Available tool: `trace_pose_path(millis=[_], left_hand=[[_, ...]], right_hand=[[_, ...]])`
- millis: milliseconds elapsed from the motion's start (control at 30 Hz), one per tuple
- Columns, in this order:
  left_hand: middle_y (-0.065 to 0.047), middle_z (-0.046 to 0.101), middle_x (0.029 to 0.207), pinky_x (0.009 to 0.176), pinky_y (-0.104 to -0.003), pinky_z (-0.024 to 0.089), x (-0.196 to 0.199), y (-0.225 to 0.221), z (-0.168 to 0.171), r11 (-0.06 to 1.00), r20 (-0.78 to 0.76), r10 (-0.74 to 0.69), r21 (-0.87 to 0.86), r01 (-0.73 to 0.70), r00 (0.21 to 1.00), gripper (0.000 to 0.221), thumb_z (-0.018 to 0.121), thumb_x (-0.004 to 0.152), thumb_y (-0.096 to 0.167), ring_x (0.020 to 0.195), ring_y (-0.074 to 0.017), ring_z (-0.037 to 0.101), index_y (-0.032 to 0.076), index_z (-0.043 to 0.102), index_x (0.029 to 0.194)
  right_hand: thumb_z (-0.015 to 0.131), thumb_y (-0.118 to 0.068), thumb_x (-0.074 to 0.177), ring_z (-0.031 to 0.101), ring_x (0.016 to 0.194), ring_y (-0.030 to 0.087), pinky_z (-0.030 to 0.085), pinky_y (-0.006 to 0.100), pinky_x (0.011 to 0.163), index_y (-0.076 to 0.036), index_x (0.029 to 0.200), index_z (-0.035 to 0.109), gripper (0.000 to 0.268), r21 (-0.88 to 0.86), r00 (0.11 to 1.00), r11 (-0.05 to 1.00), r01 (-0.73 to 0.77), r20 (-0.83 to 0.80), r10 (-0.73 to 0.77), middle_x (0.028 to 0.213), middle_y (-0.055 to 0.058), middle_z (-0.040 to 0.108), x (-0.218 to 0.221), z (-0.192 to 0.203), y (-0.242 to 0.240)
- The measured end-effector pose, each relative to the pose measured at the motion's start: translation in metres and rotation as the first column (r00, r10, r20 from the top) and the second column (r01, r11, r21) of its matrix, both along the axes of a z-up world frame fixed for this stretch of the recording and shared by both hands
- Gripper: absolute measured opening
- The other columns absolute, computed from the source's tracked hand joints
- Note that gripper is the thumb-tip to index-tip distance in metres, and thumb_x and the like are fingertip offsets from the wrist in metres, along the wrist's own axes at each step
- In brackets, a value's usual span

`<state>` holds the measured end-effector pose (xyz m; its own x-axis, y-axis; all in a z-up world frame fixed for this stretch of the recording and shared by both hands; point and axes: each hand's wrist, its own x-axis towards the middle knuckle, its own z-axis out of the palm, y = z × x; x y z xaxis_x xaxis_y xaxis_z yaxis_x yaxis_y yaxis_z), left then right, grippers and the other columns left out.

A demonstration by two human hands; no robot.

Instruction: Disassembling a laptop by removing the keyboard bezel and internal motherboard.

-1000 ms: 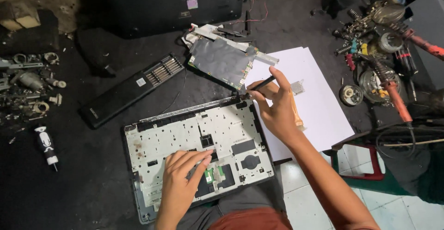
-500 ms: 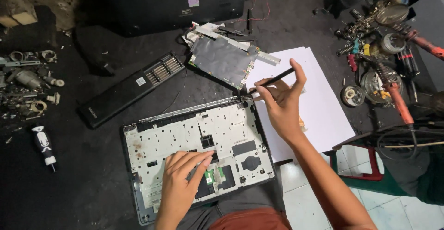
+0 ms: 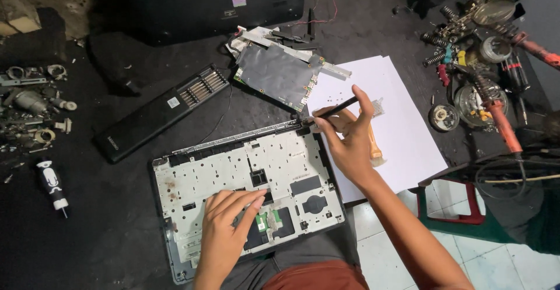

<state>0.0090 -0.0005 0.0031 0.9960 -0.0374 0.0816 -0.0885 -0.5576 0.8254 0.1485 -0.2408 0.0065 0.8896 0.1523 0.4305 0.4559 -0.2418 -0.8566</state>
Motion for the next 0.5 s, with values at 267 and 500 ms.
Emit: trace_pose_path(millis=[267, 500], left_hand=[[0.008, 0.081, 0.108, 0.093, -0.035, 0.041, 0.0, 0.0, 0.001, 1.0, -0.006, 0.003, -0.015, -0.003, 1.0, 0.027, 0.062, 0.098, 0.03, 0.099, -0.0133, 0.066, 0.021, 0.08, 0.115], [0.008, 0.081, 0.099, 0.096, -0.037, 0.044, 0.0, 0.004, 0.009, 0.989, -0.018, -0.001, -0.149, -0.002, 1.0, 0.043, 0.078, 0.089, 0.028, 0.101, -0.0145, 0.07, 0.017, 0.069, 0.129]], right_hand=[[0.064, 0.009, 0.102, 0.076, 0.085, 0.035, 0.07, 0.041, 0.076, -0.024, 0.153, 0.012, 0.08, 0.162, 0.995, 0.987, -0.01, -0.095, 0.025, 0.106, 0.03, 0.069, -0.018, 0.02, 0.01], [0.065, -0.004, 0.095, 0.078, 0.073, 0.033, 0.069, 0.041, 0.071, -0.024, 0.157, 0.006, 0.088, 0.378, 0.856, 0.921, 0.094, -0.503, 0.119, 0.094, 0.026, 0.072, -0.08, 0.035, 0.048]])
